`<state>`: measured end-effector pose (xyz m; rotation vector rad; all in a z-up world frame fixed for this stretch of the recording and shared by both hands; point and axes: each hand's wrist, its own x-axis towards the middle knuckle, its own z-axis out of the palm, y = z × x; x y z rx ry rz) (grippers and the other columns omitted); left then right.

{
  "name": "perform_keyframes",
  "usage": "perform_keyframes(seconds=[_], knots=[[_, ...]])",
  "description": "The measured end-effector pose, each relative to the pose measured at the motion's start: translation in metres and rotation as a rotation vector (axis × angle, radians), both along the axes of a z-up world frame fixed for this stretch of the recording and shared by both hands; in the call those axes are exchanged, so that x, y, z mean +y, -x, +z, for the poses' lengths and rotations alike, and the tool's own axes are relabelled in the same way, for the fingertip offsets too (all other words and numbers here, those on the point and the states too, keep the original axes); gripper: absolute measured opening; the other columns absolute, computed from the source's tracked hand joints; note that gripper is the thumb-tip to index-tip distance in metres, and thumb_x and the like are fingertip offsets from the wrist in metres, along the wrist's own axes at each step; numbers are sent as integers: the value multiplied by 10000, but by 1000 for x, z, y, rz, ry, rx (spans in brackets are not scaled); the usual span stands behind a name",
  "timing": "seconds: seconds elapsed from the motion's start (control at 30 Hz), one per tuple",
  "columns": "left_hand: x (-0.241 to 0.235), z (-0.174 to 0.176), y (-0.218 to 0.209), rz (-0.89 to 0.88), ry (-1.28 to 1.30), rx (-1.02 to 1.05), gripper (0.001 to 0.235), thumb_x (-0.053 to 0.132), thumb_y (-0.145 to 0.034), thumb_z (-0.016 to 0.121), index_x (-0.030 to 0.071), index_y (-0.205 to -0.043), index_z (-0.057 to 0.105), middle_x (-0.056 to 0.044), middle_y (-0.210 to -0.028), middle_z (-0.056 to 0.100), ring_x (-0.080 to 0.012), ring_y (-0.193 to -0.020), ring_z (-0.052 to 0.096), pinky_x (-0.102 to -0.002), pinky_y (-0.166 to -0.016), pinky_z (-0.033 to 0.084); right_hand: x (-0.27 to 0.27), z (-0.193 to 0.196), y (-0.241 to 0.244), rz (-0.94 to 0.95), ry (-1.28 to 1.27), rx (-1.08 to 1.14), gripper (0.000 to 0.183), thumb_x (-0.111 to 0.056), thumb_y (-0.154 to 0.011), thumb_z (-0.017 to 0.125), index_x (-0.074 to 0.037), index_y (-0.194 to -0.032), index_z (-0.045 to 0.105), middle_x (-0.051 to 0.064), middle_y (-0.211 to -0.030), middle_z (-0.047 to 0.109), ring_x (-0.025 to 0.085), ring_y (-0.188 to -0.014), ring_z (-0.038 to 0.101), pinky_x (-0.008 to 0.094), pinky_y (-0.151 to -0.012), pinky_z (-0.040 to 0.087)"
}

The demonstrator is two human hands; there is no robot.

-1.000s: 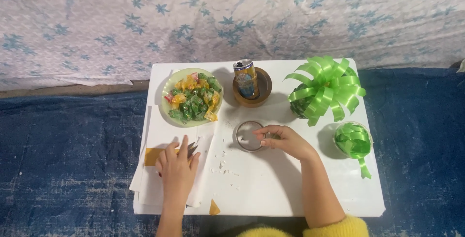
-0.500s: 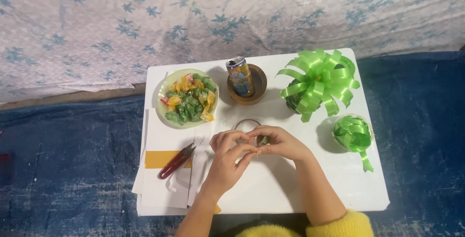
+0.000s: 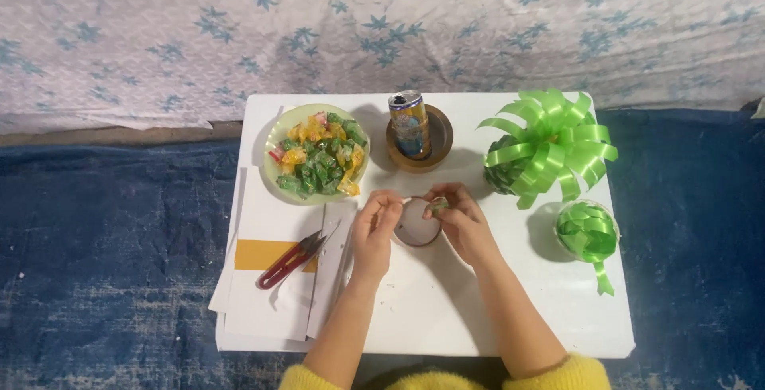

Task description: Assembling a decorative candy pineapple by attaching individual wrapped candies to a glass bottle using tape and adding a ribbon topper.

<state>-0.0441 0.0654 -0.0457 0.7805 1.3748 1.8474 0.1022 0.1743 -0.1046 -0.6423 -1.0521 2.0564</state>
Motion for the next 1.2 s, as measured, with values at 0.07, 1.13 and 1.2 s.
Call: perform_keyframes(seconds=[0.07, 1.13, 1.2], knots=[[5, -22, 0, -20, -7, -169, 132, 172, -1008, 615, 65, -962, 678, -59, -901, 625, -149, -926, 596, -325, -913, 448, -8, 18, 7, -35, 11, -31, 304, 40, -848, 615, 69, -1148, 570, 242, -1138, 583, 343, -960, 681, 447, -917, 518], [-4, -12, 10, -134, 63, -360, 227, 101, -980, 604, 14, -1189, 587, -99, -1046, 615, -180, -975, 620, -319, -825, 560, -22, 24, 24, -115, 31, -181, 215, 16, -799, 822, -12, -1002, 757, 99, -943, 746, 144, -857, 708, 281, -817, 600], [-5, -12, 9, -162, 59, -334, 199, 87, -985, 606, 6, -1166, 592, -87, -1009, 601, -165, -920, 607, -288, -734, 552, -24, 27, 25, -121, 33, -196, 223, 11, -794, 826, -3, -1006, 758, 121, -964, 755, 162, -867, 715, 296, -817, 601]])
